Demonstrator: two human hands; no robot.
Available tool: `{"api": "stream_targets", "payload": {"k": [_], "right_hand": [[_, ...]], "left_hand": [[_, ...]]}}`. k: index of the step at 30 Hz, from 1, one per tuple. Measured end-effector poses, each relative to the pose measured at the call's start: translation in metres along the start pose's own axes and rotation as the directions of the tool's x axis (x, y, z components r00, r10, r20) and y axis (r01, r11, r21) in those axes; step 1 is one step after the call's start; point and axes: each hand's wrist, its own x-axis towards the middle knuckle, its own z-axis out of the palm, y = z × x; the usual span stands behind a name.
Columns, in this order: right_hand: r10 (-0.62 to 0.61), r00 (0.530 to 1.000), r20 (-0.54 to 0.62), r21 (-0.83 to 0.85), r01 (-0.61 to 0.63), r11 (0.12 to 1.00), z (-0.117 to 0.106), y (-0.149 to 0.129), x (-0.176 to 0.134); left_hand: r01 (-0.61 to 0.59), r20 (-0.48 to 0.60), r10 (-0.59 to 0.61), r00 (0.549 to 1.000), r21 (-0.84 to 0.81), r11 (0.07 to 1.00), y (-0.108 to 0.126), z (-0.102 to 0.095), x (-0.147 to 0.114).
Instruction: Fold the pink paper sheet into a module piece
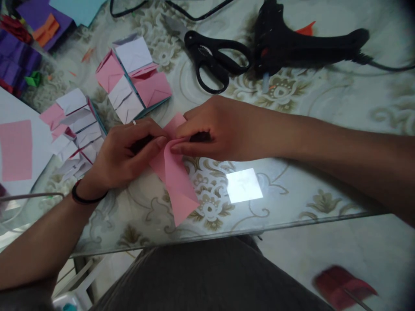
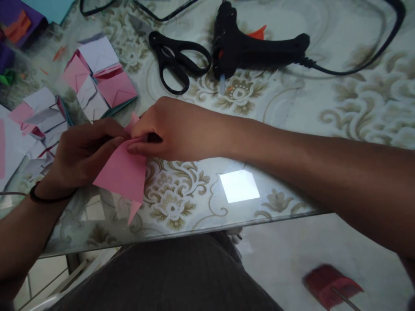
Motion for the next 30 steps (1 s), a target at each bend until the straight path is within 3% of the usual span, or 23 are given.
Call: {"api": "stream_targets", "payload": {"k": [30], "right_hand": [[-0.057, 0.998, -0.033, -0.006, 0.057, 0.998, 0.0011, 0.0054, -0.0007]], "left_hand": [[0.092, -0.036, -0.093, 0.995, -0.016, 0.996, 0.0033, 0.004, -0.0009]]}}
